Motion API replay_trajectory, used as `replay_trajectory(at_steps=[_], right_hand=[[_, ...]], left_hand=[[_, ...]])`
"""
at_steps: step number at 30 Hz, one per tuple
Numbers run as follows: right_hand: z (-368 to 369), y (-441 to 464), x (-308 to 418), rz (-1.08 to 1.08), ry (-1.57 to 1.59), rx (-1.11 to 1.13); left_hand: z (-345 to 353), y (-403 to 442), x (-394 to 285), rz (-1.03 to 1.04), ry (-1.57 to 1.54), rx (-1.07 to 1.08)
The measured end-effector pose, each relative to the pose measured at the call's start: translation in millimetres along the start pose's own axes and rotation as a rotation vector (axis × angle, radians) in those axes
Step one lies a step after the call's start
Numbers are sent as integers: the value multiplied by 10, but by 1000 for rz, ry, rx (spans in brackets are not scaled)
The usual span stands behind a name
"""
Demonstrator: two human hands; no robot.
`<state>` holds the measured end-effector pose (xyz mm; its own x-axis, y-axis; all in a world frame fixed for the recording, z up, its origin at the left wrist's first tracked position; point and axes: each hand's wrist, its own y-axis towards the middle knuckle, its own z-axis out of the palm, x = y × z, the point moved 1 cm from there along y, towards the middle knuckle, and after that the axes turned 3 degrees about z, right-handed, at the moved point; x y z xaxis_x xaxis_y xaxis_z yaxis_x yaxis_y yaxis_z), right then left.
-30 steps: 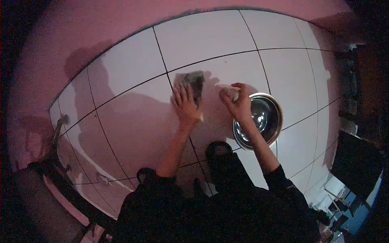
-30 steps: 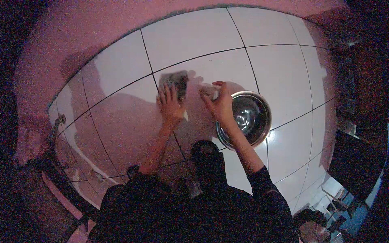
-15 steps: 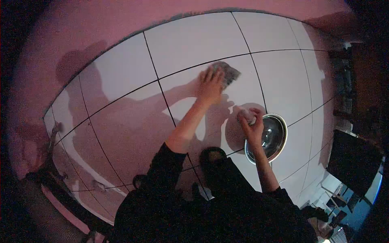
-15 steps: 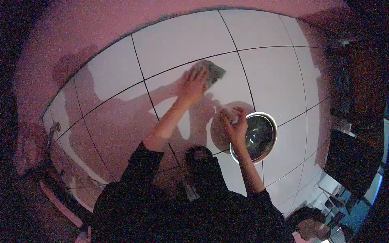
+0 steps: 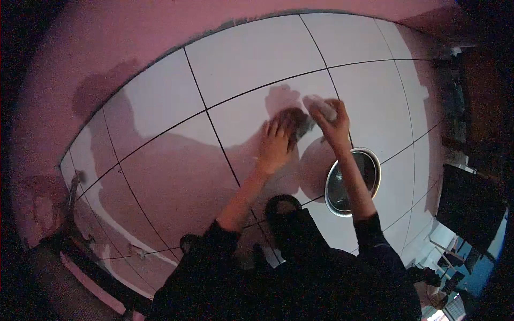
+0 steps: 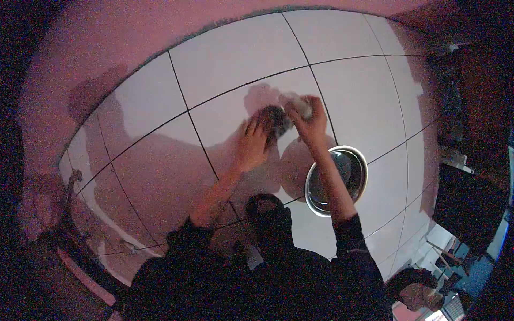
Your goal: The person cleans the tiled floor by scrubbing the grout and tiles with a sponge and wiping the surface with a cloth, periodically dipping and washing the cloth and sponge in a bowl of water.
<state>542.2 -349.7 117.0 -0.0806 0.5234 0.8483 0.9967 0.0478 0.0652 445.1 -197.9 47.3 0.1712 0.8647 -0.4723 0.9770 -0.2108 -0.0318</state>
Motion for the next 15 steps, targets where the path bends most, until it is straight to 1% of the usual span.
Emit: replay_trajectory(at_steps=[1,2,3,5,6,7,8,10,11,12,14,15], right_hand=[[129,149,-112,-59,-64,4],[218,263,-36,-143,-138,9],[352,370,-128,-266,-264,-1],[543,487,-170,-284,-278,-10],[621,486,-129,-305,-292,-23],[676,455,-107,-200,-291,0],[705,412,-77,-200,-290,3],[773,336,-93,-304,-272,163],[781,358,-146,-303,-335,171],[746,362,-136,-306,-333,181],[674,426,-102,-196,-277,79],[720,409,-117,-316,-356,82]], left_hand=[[37,-189,-40,19,3,-1],[63,-348,-79,36,4,-1],[59,-473,-125,34,3,0],[43,-687,-176,-115,-62,-53],[43,-776,-171,-119,-63,-50],[39,-860,-139,-174,-27,-58],[35,-920,-87,-229,9,-67],[-11,-1018,50,-249,47,-82],[-33,-1079,106,-269,86,-97],[-44,-1121,154,-279,84,-97],[-59,-1145,235,-222,81,-53],[-19,-1152,259,-225,84,-55]])
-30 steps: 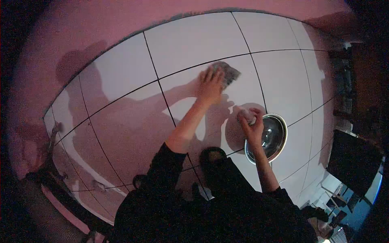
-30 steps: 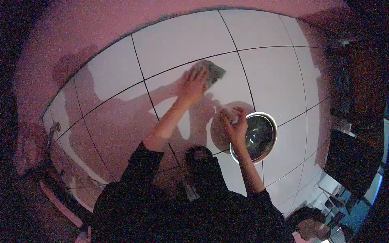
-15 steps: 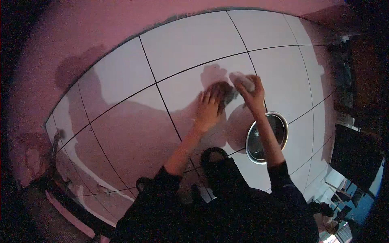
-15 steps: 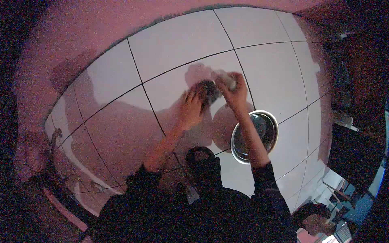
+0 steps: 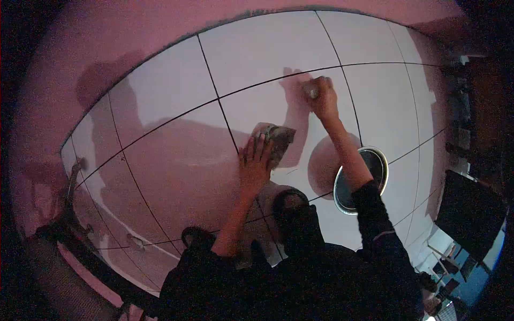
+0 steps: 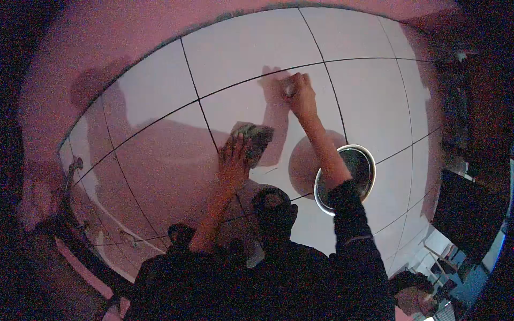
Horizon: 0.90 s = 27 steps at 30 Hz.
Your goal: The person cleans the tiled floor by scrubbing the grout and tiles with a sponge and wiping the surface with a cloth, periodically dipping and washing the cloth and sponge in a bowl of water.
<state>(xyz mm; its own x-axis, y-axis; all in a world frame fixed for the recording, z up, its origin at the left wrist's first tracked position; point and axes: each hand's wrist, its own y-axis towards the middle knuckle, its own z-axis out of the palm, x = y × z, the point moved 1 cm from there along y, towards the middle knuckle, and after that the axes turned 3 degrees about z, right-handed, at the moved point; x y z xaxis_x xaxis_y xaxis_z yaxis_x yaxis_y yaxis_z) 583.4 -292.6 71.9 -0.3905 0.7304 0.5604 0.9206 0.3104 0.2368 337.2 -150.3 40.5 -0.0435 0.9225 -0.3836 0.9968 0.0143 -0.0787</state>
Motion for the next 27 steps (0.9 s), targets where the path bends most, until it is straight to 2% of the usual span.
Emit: replay_trajectory(at_steps=[1,3,4,6,7,9,11,13,14,17,19,21,22,23,26,27], right_hand=[[0,-1,-36,-3,2,-2],[-12,-30,-74,-102,63,185],[-17,-19,-78,-105,59,188],[-30,46,-73,95,17,11],[-39,21,-46,97,19,6],[-42,-86,19,-55,70,192],[-17,-3,-121,-109,10,145],[-21,32,-155,52,-6,27],[40,-13,-129,-36,-24,47],[-54,19,-52,-5,-3,95],[-56,87,-57,38,21,8],[36,13,-17,9,1,94],[52,-20,-9,-131,67,183],[43,-14,-34,-127,66,186],[-10,120,-2,-22,-45,-45],[23,82,21,-23,-42,-47]], left_hand=[[49,10,5,9,34,-18],[67,-4,-4,16,63,-36],[41,-14,-22,9,58,-8],[48,7,-32,3,57,13],[74,12,-21,13,39,-28],[76,-9,3,29,22,-64],[47,3,-11,15,11,-7],[58,14,-12,19,34,-16],[64,0,-2,28,56,-13],[25,-1,-25,13,21,4],[42,3,-29,12,29,-17],[70,2,2,24,42,-25],[98,9,16,27,42,-24],[127,-3,14,29,39,-23],[78,-5,-8,35,39,-42],[84,-2,3,35,42,-43]])
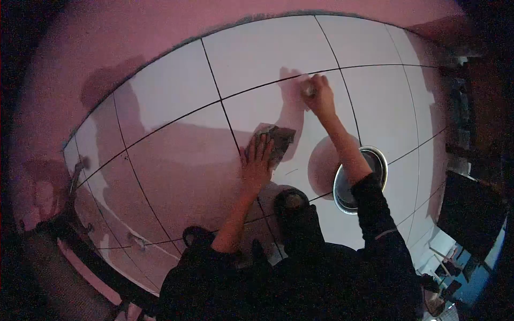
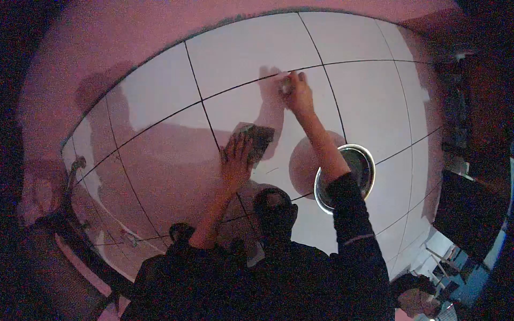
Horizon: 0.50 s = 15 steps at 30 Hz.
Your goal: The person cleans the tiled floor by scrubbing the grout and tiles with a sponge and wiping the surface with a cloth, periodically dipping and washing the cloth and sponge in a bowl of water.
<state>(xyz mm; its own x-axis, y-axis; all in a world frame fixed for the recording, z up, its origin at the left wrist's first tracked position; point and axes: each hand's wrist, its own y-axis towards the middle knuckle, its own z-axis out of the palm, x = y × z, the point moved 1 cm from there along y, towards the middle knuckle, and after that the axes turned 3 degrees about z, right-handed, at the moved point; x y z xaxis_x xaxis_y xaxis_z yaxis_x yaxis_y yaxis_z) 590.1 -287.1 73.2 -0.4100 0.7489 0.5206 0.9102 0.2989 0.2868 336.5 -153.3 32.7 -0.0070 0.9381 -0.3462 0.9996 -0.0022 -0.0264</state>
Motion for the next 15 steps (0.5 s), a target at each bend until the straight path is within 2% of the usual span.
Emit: replay_trajectory(at_steps=[2,3,4,6,7,9,10,12,13,15], right_hand=[[51,-104,37,-82,70,170],[40,-59,-5,-47,17,193],[37,-42,-22,-50,15,194],[28,9,-19,41,-23,27],[24,-21,7,43,-20,26],[33,-125,54,-73,12,207],[34,-108,1,-72,12,210],[11,27,-106,49,-55,59],[23,11,-109,40,-80,28],[43,-102,-84,11,-25,90]], left_hand=[[23,-1,5,-16,-25,25],[13,-14,-12,-17,-29,28],[-1,-11,-18,-23,-24,38],[14,13,-20,-33,-16,43],[35,7,-17,-14,-1,-28],[31,-6,8,10,15,-94],[18,-9,-2,1,17,-53],[-34,20,-26,-14,21,-20],[-68,21,-38,-23,31,20],[-43,4,-7,-22,44,67]])
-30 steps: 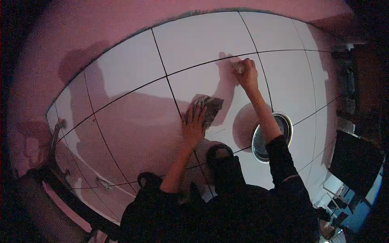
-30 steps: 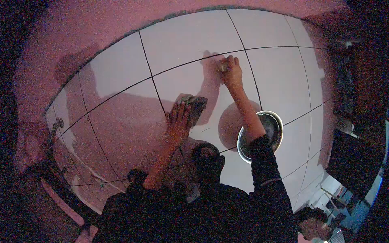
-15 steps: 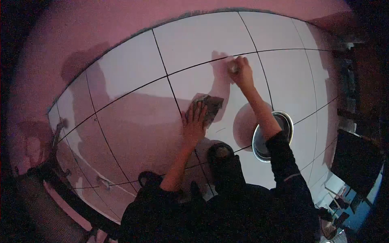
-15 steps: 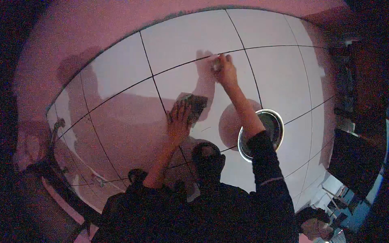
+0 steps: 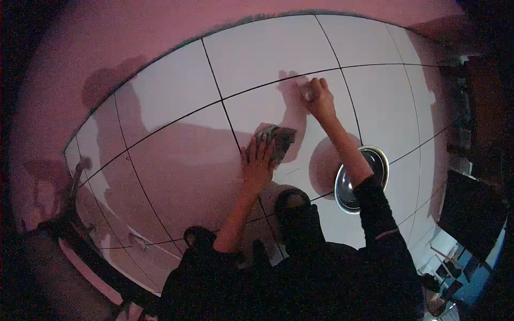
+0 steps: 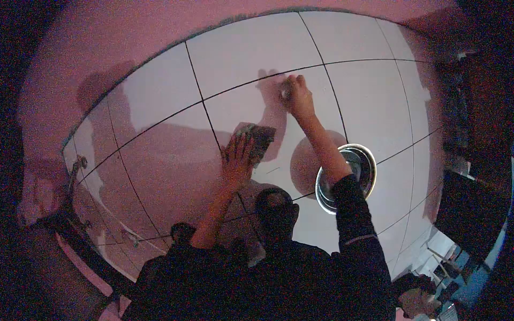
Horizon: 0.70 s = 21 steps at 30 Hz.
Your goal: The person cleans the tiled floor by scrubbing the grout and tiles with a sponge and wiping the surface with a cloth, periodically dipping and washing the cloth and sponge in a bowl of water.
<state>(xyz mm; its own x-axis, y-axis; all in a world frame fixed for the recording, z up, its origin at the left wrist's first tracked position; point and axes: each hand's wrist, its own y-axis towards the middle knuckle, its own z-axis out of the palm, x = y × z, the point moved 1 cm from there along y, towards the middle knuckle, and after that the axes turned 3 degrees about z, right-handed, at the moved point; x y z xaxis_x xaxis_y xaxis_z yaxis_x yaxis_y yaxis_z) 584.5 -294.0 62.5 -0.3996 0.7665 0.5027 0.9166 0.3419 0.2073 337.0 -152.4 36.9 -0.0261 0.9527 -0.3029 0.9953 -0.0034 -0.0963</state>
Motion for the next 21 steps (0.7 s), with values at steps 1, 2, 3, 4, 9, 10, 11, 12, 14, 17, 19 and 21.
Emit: replay_trajectory(at_steps=[1,2,3,4,9,10,11,12,14,17,19,21], right_hand=[[-9,-33,19,-40,48,67],[-35,-14,-6,-38,41,68],[-63,52,-89,19,100,-16],[-82,119,-197,76,159,-101],[-281,263,-686,289,173,-354],[-332,299,-693,252,47,-362],[-349,315,-690,253,43,-362],[-344,328,-687,241,-2,-296],[-294,298,-651,234,-49,-231],[-216,285,-563,-16,22,-97],[-254,385,-636,128,-62,-169],[-279,437,-693,250,-113,-140]], left_hand=[[68,-5,13,3,4,-32],[135,-11,14,4,6,-65],[109,2,6,6,-1,-70],[41,1,-2,20,4,-69],[-12,-4,-8,33,33,-24],[40,-2,3,37,13,-68],[95,-7,10,40,-8,-112],[94,-4,11,41,-10,-111],[93,-9,22,23,-91,-68],[-10,14,-6,7,-76,-5],[-7,14,-14,0,-83,7],[-1,22,-1,-8,-85,13]])
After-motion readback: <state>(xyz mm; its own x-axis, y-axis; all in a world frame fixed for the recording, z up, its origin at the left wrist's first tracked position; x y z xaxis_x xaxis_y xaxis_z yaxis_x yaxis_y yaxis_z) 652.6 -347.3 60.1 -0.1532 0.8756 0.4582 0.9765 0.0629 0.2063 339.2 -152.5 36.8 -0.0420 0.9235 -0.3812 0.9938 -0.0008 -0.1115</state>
